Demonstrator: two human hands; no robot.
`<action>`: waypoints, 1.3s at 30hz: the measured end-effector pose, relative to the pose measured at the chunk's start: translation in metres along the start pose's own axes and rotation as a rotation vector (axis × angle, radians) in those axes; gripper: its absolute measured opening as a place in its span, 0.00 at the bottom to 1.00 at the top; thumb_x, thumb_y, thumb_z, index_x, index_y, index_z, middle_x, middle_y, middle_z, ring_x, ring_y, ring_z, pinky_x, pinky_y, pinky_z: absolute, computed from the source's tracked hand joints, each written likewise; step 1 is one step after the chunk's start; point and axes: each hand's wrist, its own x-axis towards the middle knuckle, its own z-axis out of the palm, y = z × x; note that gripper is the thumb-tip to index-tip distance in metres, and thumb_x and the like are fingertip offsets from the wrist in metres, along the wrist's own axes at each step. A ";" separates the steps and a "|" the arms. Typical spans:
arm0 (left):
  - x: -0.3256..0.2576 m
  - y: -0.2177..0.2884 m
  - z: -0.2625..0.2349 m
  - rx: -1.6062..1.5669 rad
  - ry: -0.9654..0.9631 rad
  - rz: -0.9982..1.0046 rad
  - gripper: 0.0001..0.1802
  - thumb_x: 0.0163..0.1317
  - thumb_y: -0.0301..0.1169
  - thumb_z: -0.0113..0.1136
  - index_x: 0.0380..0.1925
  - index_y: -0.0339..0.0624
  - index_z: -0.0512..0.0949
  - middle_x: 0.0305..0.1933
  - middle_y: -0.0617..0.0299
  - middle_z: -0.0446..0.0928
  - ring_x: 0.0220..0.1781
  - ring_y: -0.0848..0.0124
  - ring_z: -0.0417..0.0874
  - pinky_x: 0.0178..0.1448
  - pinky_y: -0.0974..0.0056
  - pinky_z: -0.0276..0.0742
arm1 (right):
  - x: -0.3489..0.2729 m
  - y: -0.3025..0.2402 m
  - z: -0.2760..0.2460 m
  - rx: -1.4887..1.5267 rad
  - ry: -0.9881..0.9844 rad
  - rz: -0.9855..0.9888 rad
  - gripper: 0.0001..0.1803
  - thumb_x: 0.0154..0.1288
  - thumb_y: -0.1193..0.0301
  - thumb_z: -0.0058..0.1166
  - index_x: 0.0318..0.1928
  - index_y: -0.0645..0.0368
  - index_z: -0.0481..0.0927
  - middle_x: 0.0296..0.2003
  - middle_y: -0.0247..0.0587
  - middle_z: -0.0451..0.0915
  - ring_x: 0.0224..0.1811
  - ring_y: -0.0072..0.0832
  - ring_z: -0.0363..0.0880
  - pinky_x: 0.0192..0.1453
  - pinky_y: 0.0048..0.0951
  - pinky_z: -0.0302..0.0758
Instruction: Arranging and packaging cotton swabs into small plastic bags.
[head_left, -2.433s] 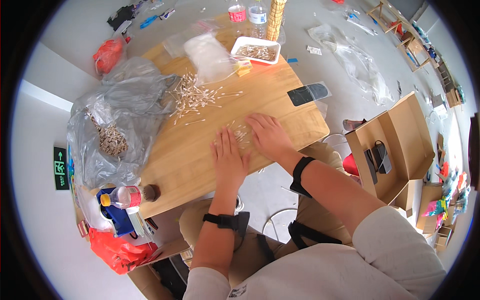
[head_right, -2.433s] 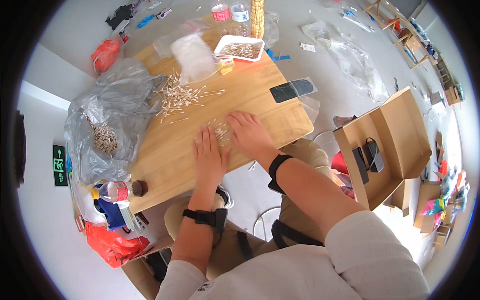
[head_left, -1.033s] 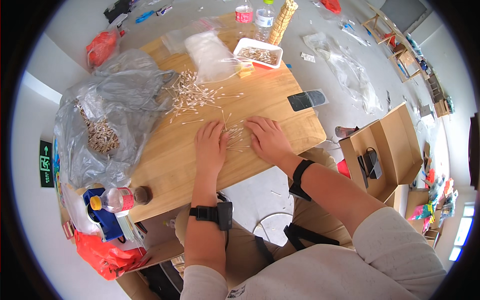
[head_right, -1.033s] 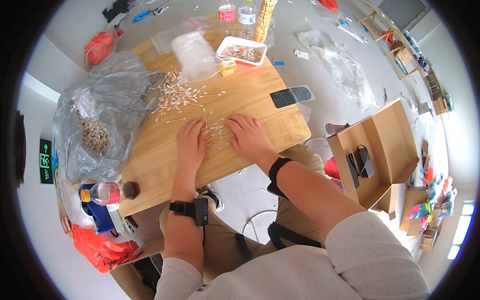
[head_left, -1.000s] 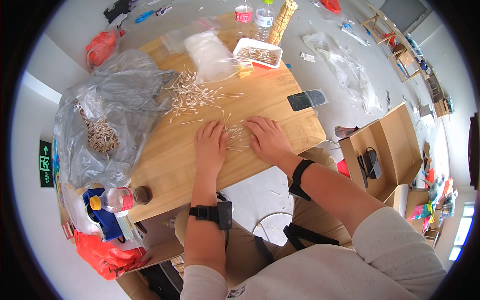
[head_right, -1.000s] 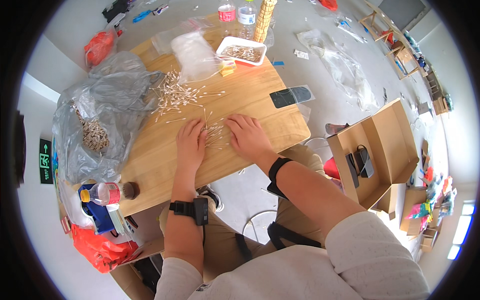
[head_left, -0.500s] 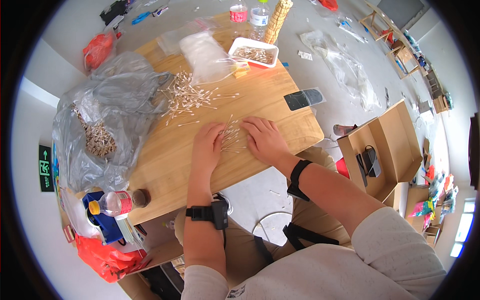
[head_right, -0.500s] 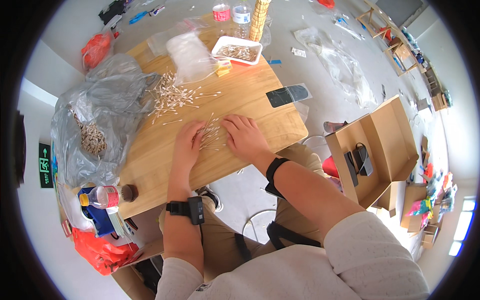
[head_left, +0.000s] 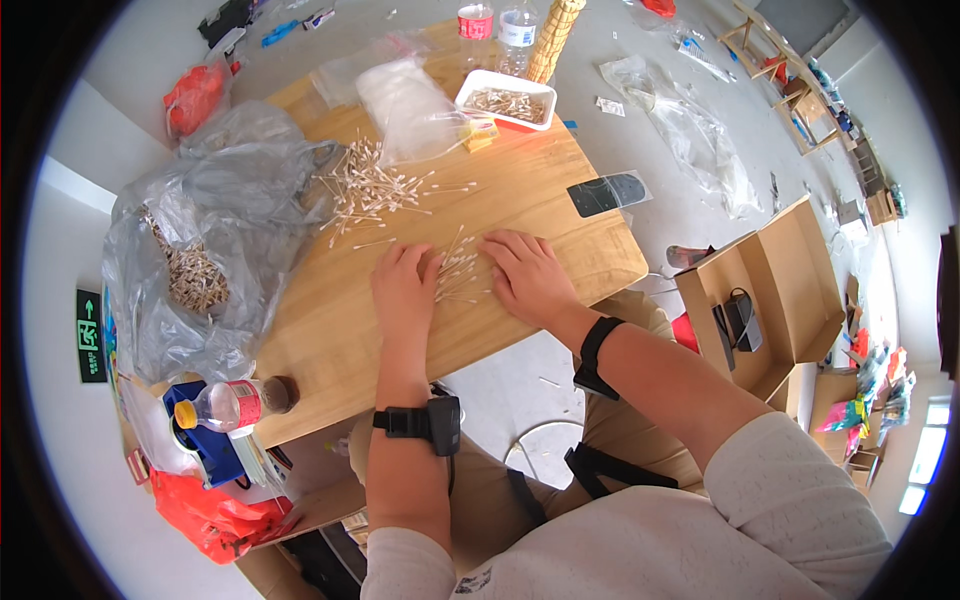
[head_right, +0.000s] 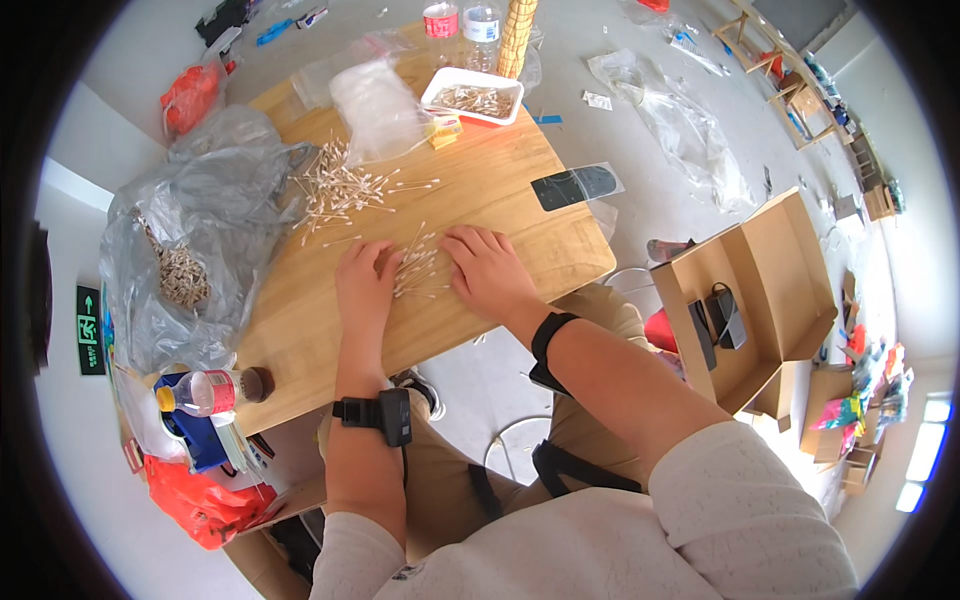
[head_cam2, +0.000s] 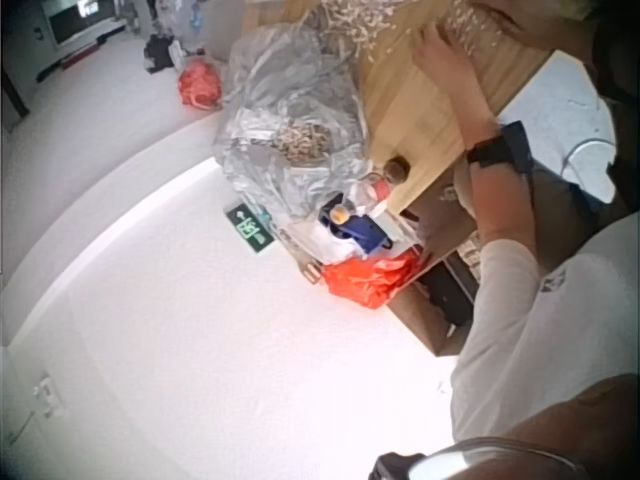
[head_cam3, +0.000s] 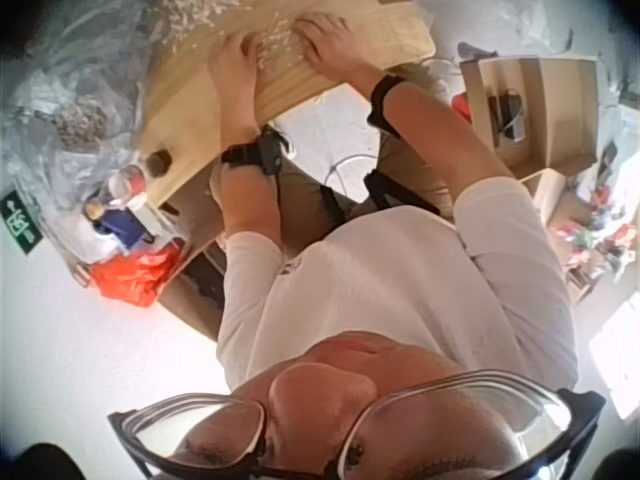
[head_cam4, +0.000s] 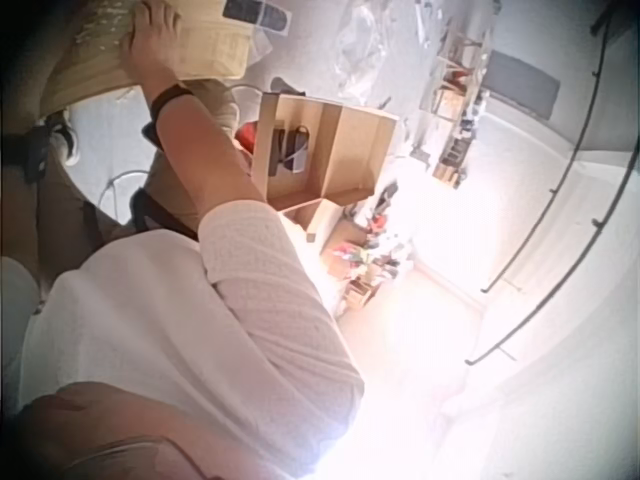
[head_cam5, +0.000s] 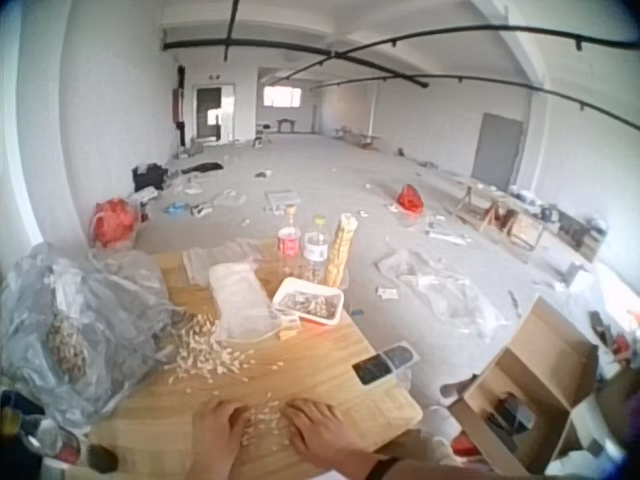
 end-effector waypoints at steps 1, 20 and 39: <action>0.001 0.002 0.001 -0.003 0.002 -0.005 0.09 0.60 0.35 0.70 0.39 0.47 0.86 0.39 0.61 0.81 0.47 0.57 0.80 0.52 0.51 0.73 | 0.000 0.000 0.000 0.003 0.001 -0.001 0.21 0.66 0.72 0.52 0.61 0.55 0.75 0.62 0.41 0.74 0.66 0.42 0.70 0.69 0.44 0.65; 0.000 0.009 -0.014 0.030 -0.225 0.204 0.17 0.63 0.29 0.65 0.53 0.43 0.81 0.59 0.54 0.79 0.63 0.50 0.76 0.65 0.50 0.72 | -0.002 0.001 0.002 -0.005 0.024 0.006 0.21 0.66 0.73 0.52 0.60 0.55 0.76 0.61 0.41 0.74 0.64 0.42 0.71 0.68 0.44 0.66; -0.035 0.018 -0.007 0.081 -0.285 0.197 0.23 0.64 0.30 0.62 0.61 0.45 0.77 0.63 0.60 0.78 0.66 0.59 0.75 0.71 0.51 0.68 | -0.001 0.002 0.002 0.010 0.031 -0.013 0.21 0.66 0.73 0.53 0.60 0.56 0.75 0.61 0.40 0.74 0.66 0.40 0.70 0.68 0.44 0.66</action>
